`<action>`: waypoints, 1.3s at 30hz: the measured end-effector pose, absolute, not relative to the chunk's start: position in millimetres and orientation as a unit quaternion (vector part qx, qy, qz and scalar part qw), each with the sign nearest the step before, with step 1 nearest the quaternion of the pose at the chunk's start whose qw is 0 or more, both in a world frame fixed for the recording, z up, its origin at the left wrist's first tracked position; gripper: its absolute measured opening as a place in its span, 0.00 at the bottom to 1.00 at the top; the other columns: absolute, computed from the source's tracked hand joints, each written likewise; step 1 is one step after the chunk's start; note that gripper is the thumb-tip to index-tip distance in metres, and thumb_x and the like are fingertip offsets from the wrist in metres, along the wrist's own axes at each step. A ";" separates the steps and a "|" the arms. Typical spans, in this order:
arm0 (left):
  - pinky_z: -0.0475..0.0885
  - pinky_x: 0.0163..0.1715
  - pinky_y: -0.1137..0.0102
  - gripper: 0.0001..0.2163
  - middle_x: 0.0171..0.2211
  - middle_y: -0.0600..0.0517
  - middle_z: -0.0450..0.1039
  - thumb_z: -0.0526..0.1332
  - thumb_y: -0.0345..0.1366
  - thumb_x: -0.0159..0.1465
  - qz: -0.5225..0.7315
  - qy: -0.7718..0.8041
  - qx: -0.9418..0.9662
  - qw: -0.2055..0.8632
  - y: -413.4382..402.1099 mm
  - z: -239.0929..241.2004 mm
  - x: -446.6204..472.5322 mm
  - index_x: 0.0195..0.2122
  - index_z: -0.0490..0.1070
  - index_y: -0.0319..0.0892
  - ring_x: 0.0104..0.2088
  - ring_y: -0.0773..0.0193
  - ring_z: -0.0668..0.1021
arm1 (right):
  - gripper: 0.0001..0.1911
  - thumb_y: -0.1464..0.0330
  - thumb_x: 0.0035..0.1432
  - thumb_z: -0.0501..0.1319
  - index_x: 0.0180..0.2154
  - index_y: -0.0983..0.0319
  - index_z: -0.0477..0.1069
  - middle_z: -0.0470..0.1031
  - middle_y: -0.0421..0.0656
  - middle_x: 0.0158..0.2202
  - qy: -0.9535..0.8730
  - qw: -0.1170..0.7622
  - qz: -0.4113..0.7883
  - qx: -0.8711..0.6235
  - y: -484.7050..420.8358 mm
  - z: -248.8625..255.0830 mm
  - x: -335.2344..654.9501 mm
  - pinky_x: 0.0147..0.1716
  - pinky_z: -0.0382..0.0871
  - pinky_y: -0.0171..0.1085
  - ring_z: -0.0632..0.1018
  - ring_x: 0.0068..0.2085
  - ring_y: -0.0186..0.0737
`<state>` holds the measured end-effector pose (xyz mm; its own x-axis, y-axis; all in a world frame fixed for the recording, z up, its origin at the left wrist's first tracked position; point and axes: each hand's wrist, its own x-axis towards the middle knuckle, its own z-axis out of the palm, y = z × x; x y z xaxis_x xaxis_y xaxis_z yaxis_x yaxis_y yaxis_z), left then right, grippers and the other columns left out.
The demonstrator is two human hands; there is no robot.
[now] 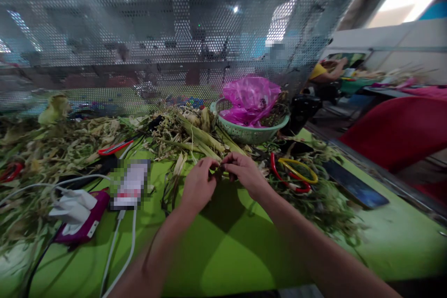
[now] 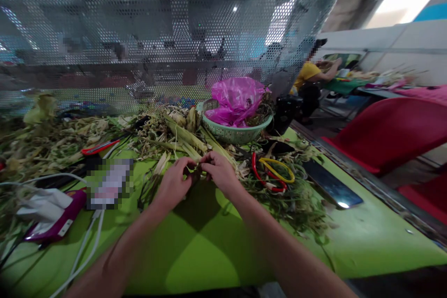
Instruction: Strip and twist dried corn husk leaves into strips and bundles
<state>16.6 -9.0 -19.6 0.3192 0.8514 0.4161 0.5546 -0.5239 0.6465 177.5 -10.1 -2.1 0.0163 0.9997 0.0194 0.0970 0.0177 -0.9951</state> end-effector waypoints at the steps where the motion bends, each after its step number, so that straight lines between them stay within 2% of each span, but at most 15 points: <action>1: 0.69 0.39 0.67 0.14 0.41 0.50 0.74 0.58 0.22 0.57 0.373 0.444 0.790 0.197 -8.9 -19.8 16.8 0.42 0.69 0.44 0.38 0.61 0.76 | 0.06 0.67 0.45 0.63 0.29 0.60 0.68 0.68 0.34 0.23 -0.524 0.483 0.466 -0.524 -9.9 -2.8 177.2 0.18 0.61 0.29 0.67 0.21 0.29; 9: 0.68 0.38 0.68 0.09 0.38 0.51 0.75 0.60 0.26 0.60 0.375 0.435 0.808 0.130 -4.9 -21.4 18.1 0.40 0.74 0.45 0.37 0.61 0.76 | 0.06 0.67 0.45 0.63 0.29 0.61 0.68 0.69 0.35 0.23 -0.529 0.475 0.464 -0.529 -9.3 -3.2 177.6 0.21 0.62 0.30 0.68 0.23 0.31; 21: 0.65 0.39 0.66 0.06 0.35 0.49 0.75 0.58 0.29 0.65 0.350 0.395 0.849 0.032 -3.9 -21.7 20.4 0.36 0.74 0.44 0.37 0.60 0.75 | 0.05 0.69 0.46 0.63 0.28 0.61 0.69 0.70 0.35 0.22 -0.529 0.476 0.467 -0.524 -7.8 -5.1 183.4 0.22 0.64 0.31 0.69 0.22 0.31; 26: 0.65 0.36 0.68 0.05 0.32 0.51 0.73 0.59 0.28 0.63 0.382 0.391 0.833 0.080 -3.7 -23.2 20.7 0.32 0.73 0.43 0.34 0.62 0.74 | 0.05 0.69 0.45 0.64 0.27 0.61 0.70 0.70 0.35 0.22 -0.534 0.458 0.485 -0.519 -9.2 -2.2 184.0 0.22 0.63 0.31 0.70 0.23 0.31; 33: 0.67 0.36 0.70 0.04 0.32 0.52 0.72 0.59 0.28 0.62 0.424 0.398 0.790 0.195 -4.7 -20.0 19.6 0.32 0.72 0.42 0.34 0.64 0.74 | 0.06 0.69 0.47 0.64 0.29 0.60 0.68 0.71 0.33 0.20 -0.510 0.464 0.499 -0.525 -10.4 3.0 183.6 0.21 0.64 0.31 0.70 0.19 0.30; 39: 0.68 0.38 0.69 0.03 0.33 0.51 0.73 0.59 0.30 0.63 0.451 0.374 0.772 0.246 -3.9 -22.5 17.3 0.34 0.72 0.42 0.36 0.63 0.75 | 0.04 0.69 0.47 0.62 0.28 0.60 0.68 0.70 0.34 0.22 -0.549 0.469 0.446 -0.529 -5.5 -3.1 187.3 0.22 0.65 0.32 0.71 0.21 0.31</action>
<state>17.3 -3.9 -22.5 0.3136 0.7989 0.5132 0.3553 -0.6000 0.7168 187.3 -5.5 -3.1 -0.0001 0.9991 0.0422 0.1629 0.0416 -0.9858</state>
